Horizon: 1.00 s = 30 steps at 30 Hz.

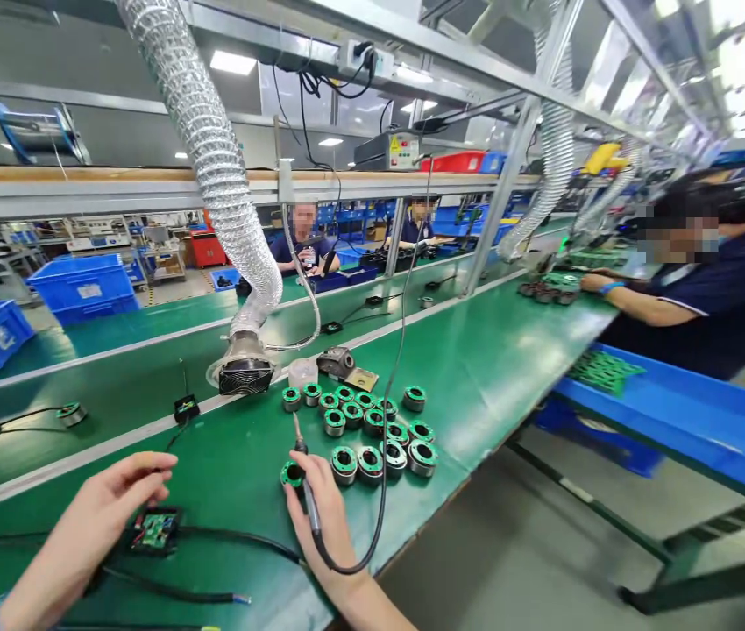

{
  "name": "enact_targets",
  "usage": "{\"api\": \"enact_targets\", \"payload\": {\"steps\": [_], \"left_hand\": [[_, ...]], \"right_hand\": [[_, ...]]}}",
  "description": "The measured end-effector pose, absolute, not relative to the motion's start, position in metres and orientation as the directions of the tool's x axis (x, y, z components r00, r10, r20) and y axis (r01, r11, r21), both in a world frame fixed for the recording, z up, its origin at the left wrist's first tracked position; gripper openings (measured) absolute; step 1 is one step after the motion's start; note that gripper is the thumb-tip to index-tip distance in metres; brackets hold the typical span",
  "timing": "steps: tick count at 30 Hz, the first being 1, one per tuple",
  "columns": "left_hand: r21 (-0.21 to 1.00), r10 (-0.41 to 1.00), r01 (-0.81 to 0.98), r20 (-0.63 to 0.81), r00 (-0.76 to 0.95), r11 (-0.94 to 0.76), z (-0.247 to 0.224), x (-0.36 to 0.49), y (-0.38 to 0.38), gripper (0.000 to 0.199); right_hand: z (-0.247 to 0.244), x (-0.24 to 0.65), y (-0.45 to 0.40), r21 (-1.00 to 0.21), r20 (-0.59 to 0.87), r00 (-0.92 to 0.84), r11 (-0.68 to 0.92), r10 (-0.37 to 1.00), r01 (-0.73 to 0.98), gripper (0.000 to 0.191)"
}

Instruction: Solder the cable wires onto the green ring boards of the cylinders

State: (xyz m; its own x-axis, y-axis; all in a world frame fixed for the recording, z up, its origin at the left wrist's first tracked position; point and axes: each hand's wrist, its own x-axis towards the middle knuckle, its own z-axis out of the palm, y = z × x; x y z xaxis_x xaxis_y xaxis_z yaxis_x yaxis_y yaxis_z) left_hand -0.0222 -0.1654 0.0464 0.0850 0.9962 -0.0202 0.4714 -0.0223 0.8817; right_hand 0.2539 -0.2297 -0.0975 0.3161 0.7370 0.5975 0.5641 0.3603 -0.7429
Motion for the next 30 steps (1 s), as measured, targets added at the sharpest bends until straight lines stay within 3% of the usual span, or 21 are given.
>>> {"api": "enact_targets", "payload": {"steps": [4, 9, 15, 20, 26, 30], "left_hand": [[0.807, 0.996, 0.585, 0.044, 0.079, -0.082, 0.094, -0.072, -0.158, 0.046], [0.649, 0.999, 0.760, -0.010, 0.040, -0.024, 0.136, -0.152, -0.137, 0.043], [0.117, 0.993, 0.993, 0.112, -0.039, 0.026, 0.132, -0.227, -0.099, 0.035], [0.059, 0.986, 0.991, 0.126, 0.108, -0.117, 0.075, -0.176, -0.042, 0.038], [0.023, 0.983, 0.983, 0.032, 0.183, -0.184, 0.004, -0.114, 0.026, 0.070], [0.024, 0.989, 0.990, -0.047, 0.138, -0.137, -0.015, -0.123, 0.039, 0.057]], "right_hand": [[-0.103, 0.255, -0.232, -0.746, 0.601, 0.315, 0.376, 0.734, 0.549, 0.038], [-0.110, 0.257, -0.234, -0.744, 0.601, 0.303, 0.378, 0.740, 0.551, 0.035], [-0.110, 0.257, -0.238, -0.720, 0.619, 0.290, 0.378, 0.730, 0.582, 0.036], [-0.111, 0.257, -0.237, -0.693, 0.662, 0.298, 0.408, 0.688, 0.594, 0.037], [-0.106, 0.255, -0.236, -0.658, 0.694, 0.302, 0.405, 0.653, 0.635, 0.032], [-0.102, 0.257, -0.238, -0.658, 0.694, 0.318, 0.391, 0.646, 0.643, 0.030]]}}
